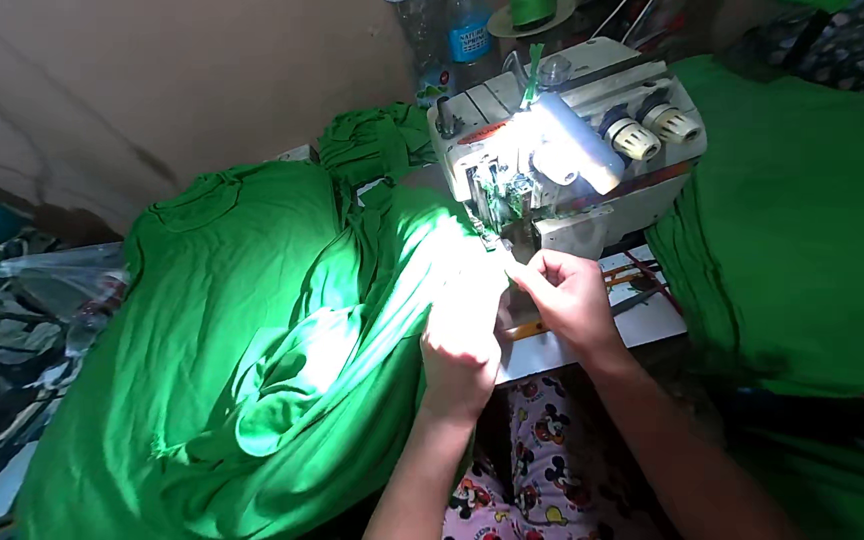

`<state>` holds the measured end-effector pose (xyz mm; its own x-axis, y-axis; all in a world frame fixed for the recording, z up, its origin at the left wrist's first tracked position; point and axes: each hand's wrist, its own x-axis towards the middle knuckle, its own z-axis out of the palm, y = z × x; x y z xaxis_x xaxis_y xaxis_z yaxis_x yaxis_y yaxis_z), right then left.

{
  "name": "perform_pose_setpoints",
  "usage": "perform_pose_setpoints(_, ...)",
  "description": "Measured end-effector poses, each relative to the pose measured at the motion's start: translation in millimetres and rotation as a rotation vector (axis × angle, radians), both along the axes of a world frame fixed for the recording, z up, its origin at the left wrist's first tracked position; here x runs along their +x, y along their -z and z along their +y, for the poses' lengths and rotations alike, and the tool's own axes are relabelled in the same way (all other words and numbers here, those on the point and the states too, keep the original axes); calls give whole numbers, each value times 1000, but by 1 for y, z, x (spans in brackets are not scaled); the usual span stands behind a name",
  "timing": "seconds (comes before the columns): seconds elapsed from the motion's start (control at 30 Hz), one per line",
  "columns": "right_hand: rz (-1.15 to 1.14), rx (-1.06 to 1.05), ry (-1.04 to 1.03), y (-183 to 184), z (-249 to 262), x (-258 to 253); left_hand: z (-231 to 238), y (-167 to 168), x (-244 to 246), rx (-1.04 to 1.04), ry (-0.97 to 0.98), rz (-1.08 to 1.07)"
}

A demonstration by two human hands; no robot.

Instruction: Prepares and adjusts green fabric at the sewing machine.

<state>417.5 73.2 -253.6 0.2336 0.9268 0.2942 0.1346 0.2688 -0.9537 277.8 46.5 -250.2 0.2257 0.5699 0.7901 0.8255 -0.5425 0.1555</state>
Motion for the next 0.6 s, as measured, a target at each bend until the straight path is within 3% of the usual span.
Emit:
perform_pose_setpoints(0.27, -53, -20, 50, -3, 9, -3, 38, -51, 7, -515, -152, -78)
perform_pose_setpoints(0.4, -110, -17, 64, -5, -10, -6, 28, -53, 8, -531, -292, -84)
perform_pose_setpoints(0.5, -59, -29, -28, -6, -26, -16, -8, -50, 5, -448, -407, -48)
perform_pose_setpoints(0.6, 7, -64, -172, -2, -32, -23, -47, -37, 9, -320, -371, 69)
